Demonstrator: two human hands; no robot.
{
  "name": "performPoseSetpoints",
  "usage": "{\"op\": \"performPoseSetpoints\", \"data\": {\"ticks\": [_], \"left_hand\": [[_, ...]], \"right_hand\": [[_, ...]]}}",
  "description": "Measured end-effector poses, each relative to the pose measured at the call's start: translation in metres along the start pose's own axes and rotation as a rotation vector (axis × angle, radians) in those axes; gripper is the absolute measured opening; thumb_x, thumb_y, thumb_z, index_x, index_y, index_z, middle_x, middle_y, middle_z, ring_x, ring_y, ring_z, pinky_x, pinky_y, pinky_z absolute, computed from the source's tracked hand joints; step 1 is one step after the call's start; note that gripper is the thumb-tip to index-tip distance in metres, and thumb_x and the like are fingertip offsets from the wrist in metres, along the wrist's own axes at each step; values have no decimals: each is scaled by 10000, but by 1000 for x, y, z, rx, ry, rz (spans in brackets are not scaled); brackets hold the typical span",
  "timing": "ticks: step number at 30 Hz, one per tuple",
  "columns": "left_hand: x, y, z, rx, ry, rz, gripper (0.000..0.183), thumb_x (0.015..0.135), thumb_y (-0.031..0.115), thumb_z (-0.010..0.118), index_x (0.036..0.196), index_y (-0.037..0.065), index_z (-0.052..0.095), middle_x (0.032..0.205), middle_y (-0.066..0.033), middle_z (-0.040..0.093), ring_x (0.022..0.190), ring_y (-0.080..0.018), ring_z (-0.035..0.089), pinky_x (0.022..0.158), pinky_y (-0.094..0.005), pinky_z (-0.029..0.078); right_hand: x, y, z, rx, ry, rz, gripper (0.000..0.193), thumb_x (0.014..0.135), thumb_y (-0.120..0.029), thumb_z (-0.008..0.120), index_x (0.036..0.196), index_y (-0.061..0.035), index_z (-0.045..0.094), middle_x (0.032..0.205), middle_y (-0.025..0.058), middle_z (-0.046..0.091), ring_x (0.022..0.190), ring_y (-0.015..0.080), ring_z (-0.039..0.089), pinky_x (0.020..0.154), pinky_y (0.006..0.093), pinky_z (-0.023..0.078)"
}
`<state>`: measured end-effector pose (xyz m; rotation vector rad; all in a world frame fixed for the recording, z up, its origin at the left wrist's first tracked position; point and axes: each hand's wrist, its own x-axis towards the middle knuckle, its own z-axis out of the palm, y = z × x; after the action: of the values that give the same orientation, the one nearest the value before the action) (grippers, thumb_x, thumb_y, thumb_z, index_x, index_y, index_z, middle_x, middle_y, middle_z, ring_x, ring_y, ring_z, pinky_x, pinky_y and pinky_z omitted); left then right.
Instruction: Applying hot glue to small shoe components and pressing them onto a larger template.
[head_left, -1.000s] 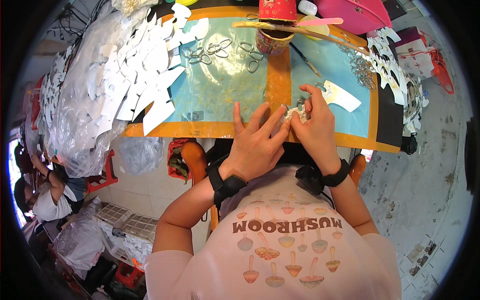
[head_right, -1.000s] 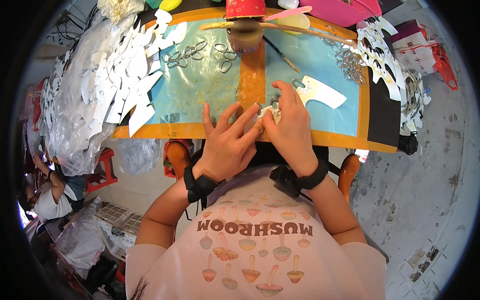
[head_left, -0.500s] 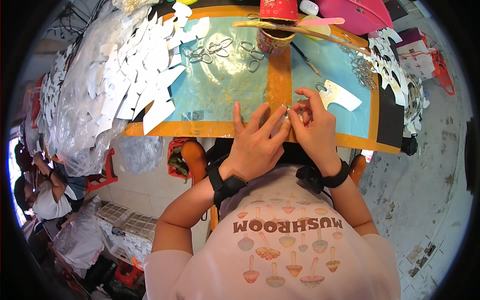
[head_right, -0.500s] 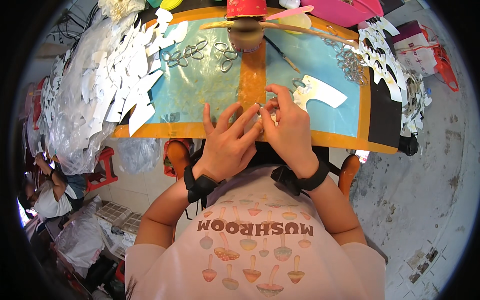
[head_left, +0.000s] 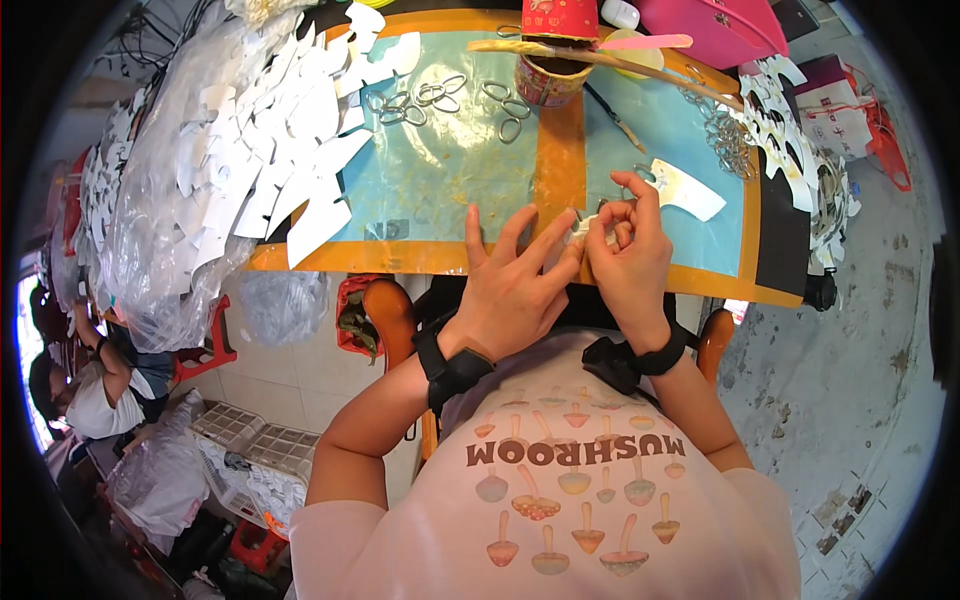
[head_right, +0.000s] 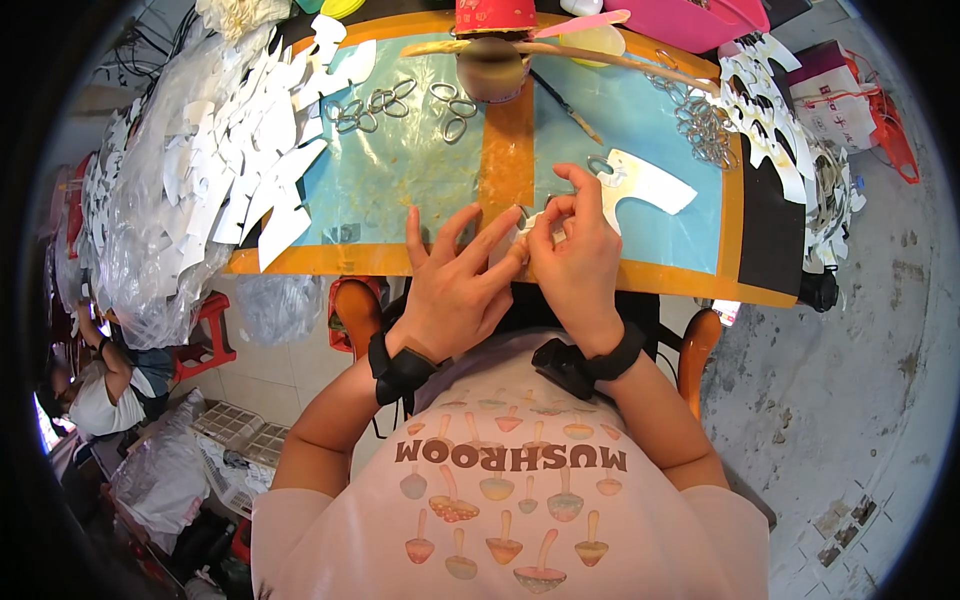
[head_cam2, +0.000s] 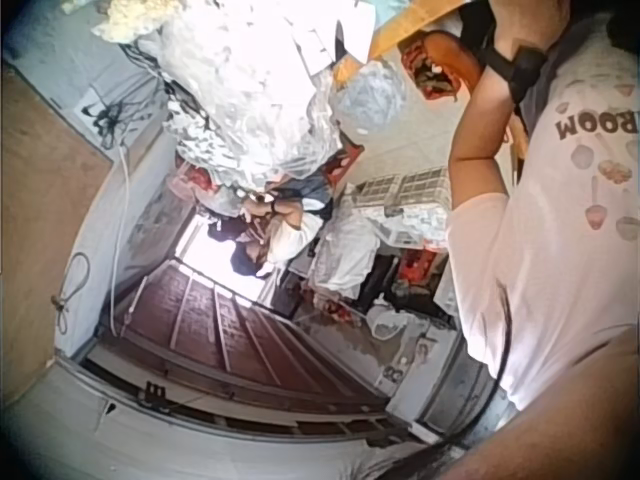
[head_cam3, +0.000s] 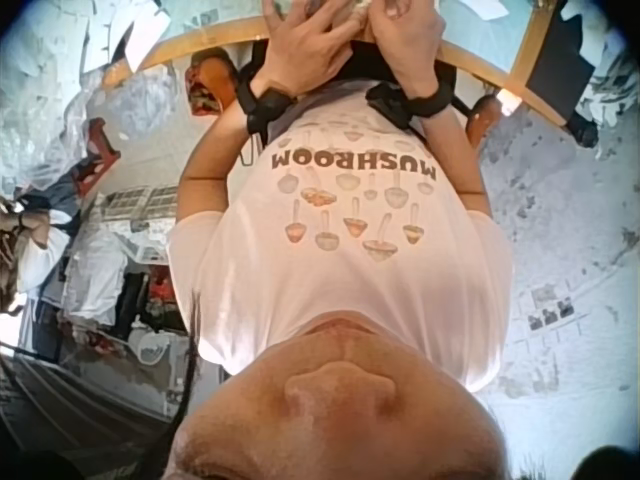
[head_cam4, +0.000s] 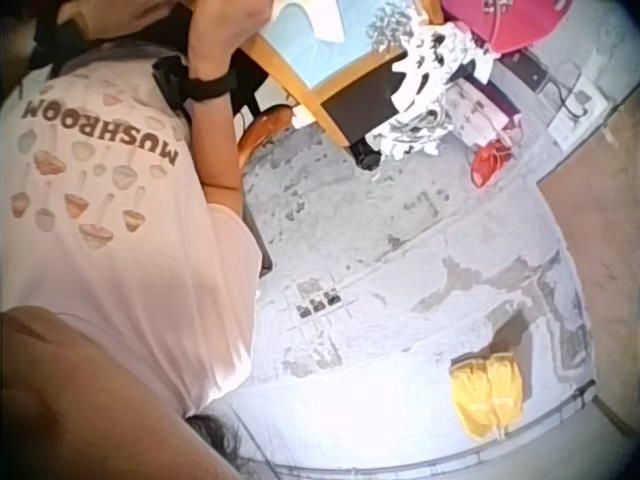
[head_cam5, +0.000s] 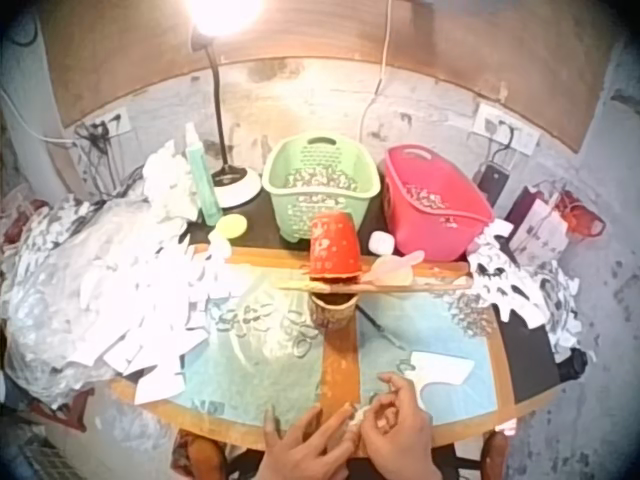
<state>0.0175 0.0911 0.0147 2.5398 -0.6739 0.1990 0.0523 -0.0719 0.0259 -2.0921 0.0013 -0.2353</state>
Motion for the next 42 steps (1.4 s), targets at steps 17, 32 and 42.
{"op": "performPoseSetpoints", "data": {"ticks": [17,32,42], "left_hand": [[0,2,2,21,21,6,399,766,153,716,1161,204,691,1487,2,528,1346,-306,454,1150,-713,83],[7,-1,15,206,75,241,167,824,125,647,991,128,641,1345,-6,616,1318,-196,536,1203,-677,72],[5,-2,19,211,102,243,221,808,122,651,1029,121,655,1328,-17,620,1282,-192,553,1207,-661,93]], "right_hand": [[14,-15,-21,-359,-242,-87,495,819,-53,671,1302,-87,568,1046,142,585,946,377,623,785,459,523],[25,9,-43,-25,-131,10,481,825,14,661,1295,-76,605,1025,107,667,861,295,658,743,354,529],[10,23,-39,-194,-264,-574,624,773,98,622,1374,-66,586,907,62,726,752,243,630,630,356,526]]}}
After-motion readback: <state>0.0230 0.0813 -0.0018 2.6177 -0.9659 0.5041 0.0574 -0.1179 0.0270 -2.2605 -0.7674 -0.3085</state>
